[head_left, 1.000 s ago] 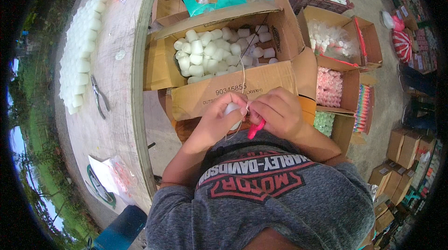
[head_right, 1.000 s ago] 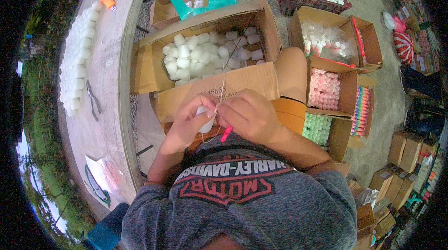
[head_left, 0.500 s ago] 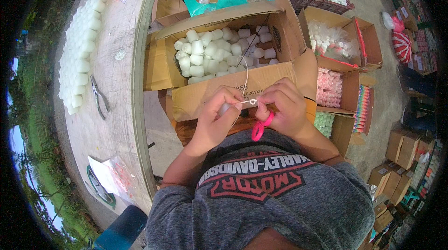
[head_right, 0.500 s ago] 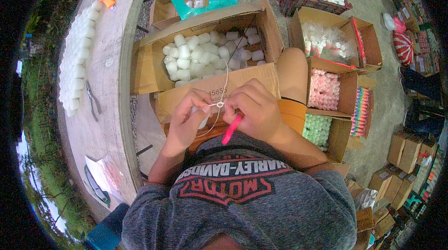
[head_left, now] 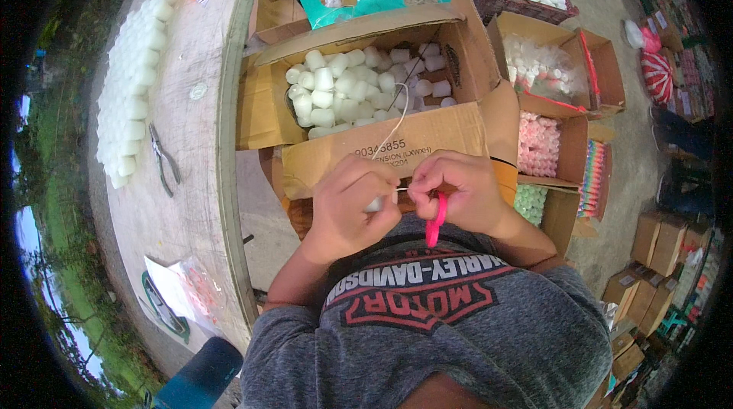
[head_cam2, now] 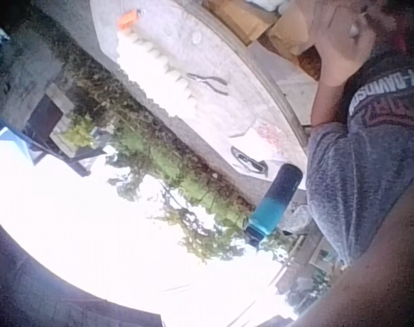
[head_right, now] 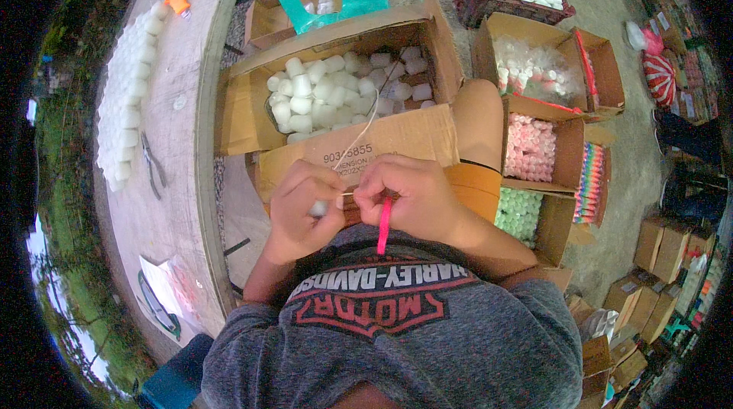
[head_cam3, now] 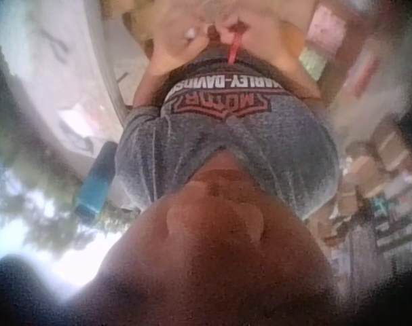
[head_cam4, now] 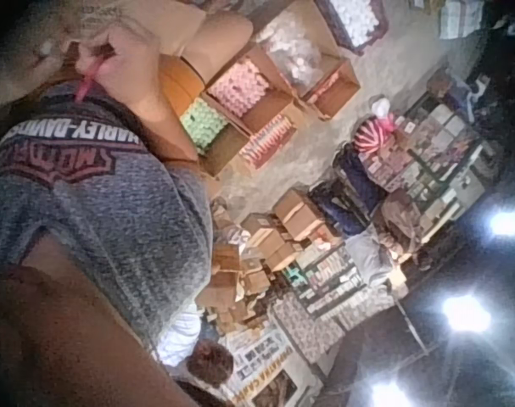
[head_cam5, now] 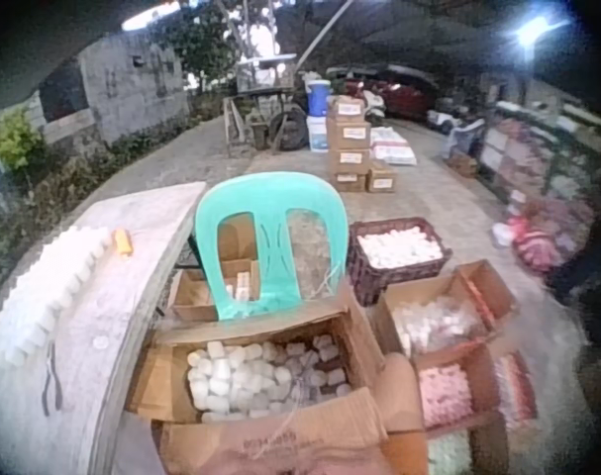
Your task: The person repeatedly picks small white cylindrical candles from a cardboard box, inserts a thin wick into the top, and trims the wick with pink scissors. The process is repeated for multiple candles in a continuous loop.
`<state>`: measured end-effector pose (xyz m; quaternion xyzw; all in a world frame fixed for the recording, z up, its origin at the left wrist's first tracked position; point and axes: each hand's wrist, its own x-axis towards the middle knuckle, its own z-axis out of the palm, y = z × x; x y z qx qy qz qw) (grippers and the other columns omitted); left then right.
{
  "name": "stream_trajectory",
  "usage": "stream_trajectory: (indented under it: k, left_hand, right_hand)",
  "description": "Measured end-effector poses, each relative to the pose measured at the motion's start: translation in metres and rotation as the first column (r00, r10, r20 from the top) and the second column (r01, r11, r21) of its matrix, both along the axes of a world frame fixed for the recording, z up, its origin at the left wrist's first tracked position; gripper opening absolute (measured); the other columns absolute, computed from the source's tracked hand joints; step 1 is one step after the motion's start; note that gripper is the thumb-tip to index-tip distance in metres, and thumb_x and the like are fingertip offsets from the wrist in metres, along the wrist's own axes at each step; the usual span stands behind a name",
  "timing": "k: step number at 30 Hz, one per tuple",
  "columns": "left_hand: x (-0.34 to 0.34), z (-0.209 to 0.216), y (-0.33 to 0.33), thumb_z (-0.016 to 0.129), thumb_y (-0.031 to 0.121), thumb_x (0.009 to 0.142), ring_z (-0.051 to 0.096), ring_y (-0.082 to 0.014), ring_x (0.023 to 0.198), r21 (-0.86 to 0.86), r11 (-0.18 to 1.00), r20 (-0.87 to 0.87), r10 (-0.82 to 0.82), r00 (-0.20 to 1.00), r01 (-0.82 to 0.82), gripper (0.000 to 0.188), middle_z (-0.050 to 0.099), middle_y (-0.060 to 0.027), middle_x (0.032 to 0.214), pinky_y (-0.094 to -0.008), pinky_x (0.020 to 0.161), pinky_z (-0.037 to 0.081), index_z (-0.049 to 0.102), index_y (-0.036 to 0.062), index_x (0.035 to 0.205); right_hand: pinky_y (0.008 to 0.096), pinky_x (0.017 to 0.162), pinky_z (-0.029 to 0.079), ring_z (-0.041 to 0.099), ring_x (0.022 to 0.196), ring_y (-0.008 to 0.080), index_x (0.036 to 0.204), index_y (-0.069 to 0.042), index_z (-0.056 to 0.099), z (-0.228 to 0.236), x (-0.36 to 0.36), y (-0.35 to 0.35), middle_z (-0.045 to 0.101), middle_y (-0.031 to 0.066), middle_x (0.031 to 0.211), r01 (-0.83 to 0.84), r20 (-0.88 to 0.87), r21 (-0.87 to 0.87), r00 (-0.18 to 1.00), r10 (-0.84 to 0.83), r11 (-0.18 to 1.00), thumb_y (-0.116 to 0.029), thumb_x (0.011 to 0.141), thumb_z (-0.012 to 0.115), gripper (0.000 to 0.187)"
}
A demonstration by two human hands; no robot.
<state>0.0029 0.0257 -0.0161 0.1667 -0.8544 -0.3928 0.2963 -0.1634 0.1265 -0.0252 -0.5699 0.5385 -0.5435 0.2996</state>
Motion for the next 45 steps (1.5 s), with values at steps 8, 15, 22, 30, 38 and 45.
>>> stream_trajectory:
  k: [8,15,22,30,38,45]
  left_hand:
    - [0.008,-0.011,0.001,0.063,-0.001,0.071,0.056,-0.0168,0.078,0.324,0.946,-0.176,0.067,0.982,-0.007,0.030,0.054,-0.0121,0.107,-0.0277,0.069,0.046,0.048,0.0053,0.095]
    - [-0.008,-0.009,-0.010,0.058,-0.004,0.080,0.054,-0.0155,0.094,0.663,0.735,-0.103,0.272,0.957,-0.138,0.076,0.029,-0.0126,0.140,-0.0274,0.080,0.048,0.013,0.0046,0.141]
    - [0.029,-0.026,-0.034,0.061,-0.003,0.078,0.056,-0.0141,0.086,0.618,0.786,-0.051,-0.006,0.999,0.036,0.032,0.048,-0.0091,0.108,-0.0284,0.071,0.052,0.051,0.0012,0.108]
    - [0.017,-0.013,-0.015,0.060,0.018,0.080,0.056,-0.0199,0.080,0.834,0.348,-0.389,-0.178,0.904,0.428,0.023,0.050,-0.0084,0.087,-0.0329,0.067,0.050,0.056,-0.0010,0.091]
    - [0.008,-0.014,-0.024,0.049,0.029,0.082,0.052,-0.0185,0.081,0.940,0.340,-0.116,0.335,0.935,-0.005,0.032,0.049,-0.0069,0.082,-0.0337,0.071,0.045,0.050,0.0021,0.099]
    - [0.010,-0.019,-0.032,0.045,0.021,0.083,0.051,-0.0152,0.075,0.959,0.282,-0.138,0.426,0.894,0.014,0.040,0.052,-0.0064,0.086,-0.0280,0.062,0.043,0.042,0.0044,0.119]
  right_hand:
    - [0.0255,0.060,0.048,0.060,0.066,0.0156,0.082,-0.001,0.059,0.003,0.004,0.001,0.062,0.0080,0.075,0.004,0.174,0.128,0.984,-0.026,0.992,-0.004,0.073,0.071,0.015]
    - [0.0333,0.064,0.047,0.060,0.074,0.0218,0.092,-0.003,0.054,-0.012,0.029,0.004,0.061,0.0102,0.084,-0.462,0.320,0.339,0.876,0.362,0.819,-0.014,0.086,0.057,0.013]
    - [0.0369,0.067,0.046,0.057,0.077,0.0290,0.087,-0.005,0.055,0.018,-0.011,0.006,0.057,0.0096,0.078,-0.038,-0.443,0.076,0.894,0.067,0.996,0.001,0.068,0.061,0.021]
    - [0.0321,0.063,0.044,0.053,0.076,0.0250,0.100,-0.006,0.054,0.000,-0.022,-0.005,0.053,0.0117,0.088,0.271,-0.409,-0.146,0.859,-0.308,0.951,-0.019,0.074,0.068,0.033]
    - [0.0246,0.064,0.047,0.054,0.079,0.0148,0.119,-0.008,0.044,-0.015,-0.037,0.015,0.050,0.0068,0.102,-0.104,0.713,0.309,0.683,-0.157,0.945,-0.031,0.082,0.064,0.048]
    - [0.0207,0.053,0.047,0.056,0.066,0.0145,0.138,-0.013,0.024,0.017,-0.022,0.009,0.049,0.0130,0.117,-0.140,0.938,0.264,0.267,-0.220,0.954,-0.003,0.071,0.069,0.081]
